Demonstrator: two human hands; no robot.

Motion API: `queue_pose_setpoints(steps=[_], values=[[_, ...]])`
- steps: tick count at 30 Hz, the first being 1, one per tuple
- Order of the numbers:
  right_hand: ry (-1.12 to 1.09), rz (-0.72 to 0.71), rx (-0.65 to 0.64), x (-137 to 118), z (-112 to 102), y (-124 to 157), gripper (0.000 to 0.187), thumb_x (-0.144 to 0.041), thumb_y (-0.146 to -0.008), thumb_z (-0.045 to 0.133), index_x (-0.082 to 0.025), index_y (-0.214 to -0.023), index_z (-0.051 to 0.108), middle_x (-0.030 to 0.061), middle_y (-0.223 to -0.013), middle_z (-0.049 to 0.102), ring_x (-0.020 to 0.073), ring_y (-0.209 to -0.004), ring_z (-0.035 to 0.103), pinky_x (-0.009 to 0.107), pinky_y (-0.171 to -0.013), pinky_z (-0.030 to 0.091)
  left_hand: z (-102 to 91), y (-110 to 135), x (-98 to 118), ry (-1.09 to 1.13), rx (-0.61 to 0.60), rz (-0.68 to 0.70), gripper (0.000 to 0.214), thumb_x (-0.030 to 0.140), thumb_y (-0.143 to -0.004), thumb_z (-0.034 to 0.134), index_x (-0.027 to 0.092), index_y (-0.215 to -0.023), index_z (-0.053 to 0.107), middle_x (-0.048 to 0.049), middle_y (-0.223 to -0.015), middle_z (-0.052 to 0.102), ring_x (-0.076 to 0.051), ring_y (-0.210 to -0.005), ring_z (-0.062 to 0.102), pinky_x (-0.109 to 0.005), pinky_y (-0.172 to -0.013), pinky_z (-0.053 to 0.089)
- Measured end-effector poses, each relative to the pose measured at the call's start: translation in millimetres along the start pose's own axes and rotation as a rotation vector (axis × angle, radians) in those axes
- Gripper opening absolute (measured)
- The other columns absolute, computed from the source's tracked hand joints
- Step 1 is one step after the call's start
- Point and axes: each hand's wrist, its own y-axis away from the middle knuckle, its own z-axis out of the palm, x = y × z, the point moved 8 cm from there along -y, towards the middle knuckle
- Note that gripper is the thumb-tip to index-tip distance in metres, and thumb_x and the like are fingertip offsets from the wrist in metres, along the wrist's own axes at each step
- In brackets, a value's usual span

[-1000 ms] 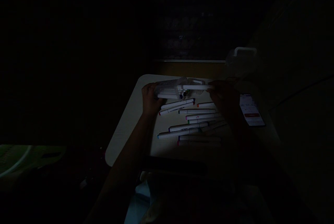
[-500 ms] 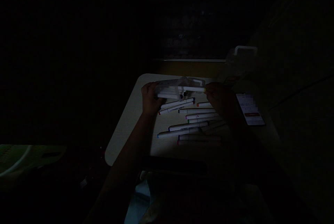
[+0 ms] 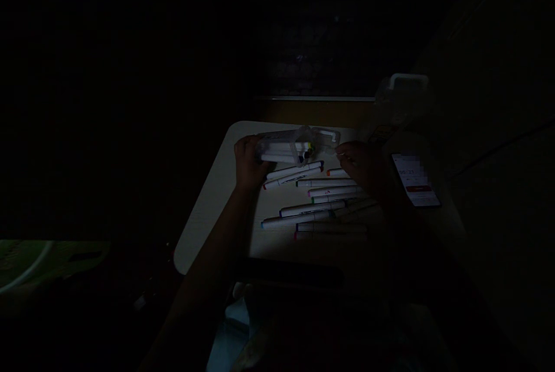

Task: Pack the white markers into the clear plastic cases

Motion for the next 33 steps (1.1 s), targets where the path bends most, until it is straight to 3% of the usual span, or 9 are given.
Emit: queue_pose_setpoints(steps=[5, 11, 23, 33], values=[[0.072, -0.042, -0.355, 0, 34, 9, 0.022, -0.02, -0.081, 0.056, -0.016, -0.099, 0.068, 0.0089, -0.098, 0.072, 0.0206, -0.089, 0.068, 0.032, -0.078, 0.052, 0.0, 1, -1, -0.004, 0.0, -0.005, 0.064, 0.041, -0.065, 0.069, 0.024, -0.124, 0.05, -0.0101, -0.12, 0.052, -0.03, -0.117, 0.046, -0.048, -0.102, 0.039], [0.161, -0.133, -0.522, -4, 60, 19, 0.032, -0.015, -0.078, 0.06, -0.016, -0.109, 0.067, 0.0103, -0.109, 0.07, 0.0221, -0.099, 0.065, 0.034, -0.087, 0.05, 0.0, 2, -1, 0.003, 0.014, 0.029, 0.064, 0.047, -0.068, 0.067, 0.025, -0.125, 0.049, -0.0098, -0.121, 0.05, -0.029, -0.116, 0.046, -0.047, -0.101, 0.04], [0.195, -0.129, -0.639, -5, 82, 28, 0.029, -0.016, -0.08, 0.059, -0.015, -0.108, 0.068, 0.011, -0.113, 0.065, 0.0235, -0.104, 0.06, 0.035, -0.093, 0.045, 1.1, 3, -2, 0.008, 0.027, 0.037, 0.065, 0.043, -0.066, 0.068, 0.027, -0.126, 0.047, -0.0082, -0.121, 0.049, -0.028, -0.116, 0.046, -0.045, -0.1, 0.041], [0.095, -0.149, -0.639, -8, 87, 29, 0.037, -0.009, -0.078, 0.057, -0.014, -0.114, 0.064, 0.0106, -0.115, 0.064, 0.0224, -0.109, 0.056, 0.035, -0.097, 0.042, 0.9, 3, -2, 0.026, 0.034, 0.069, 0.063, 0.046, -0.069, 0.067, 0.027, -0.126, 0.047, -0.0086, -0.12, 0.049, -0.029, -0.116, 0.046, -0.046, -0.1, 0.04]])
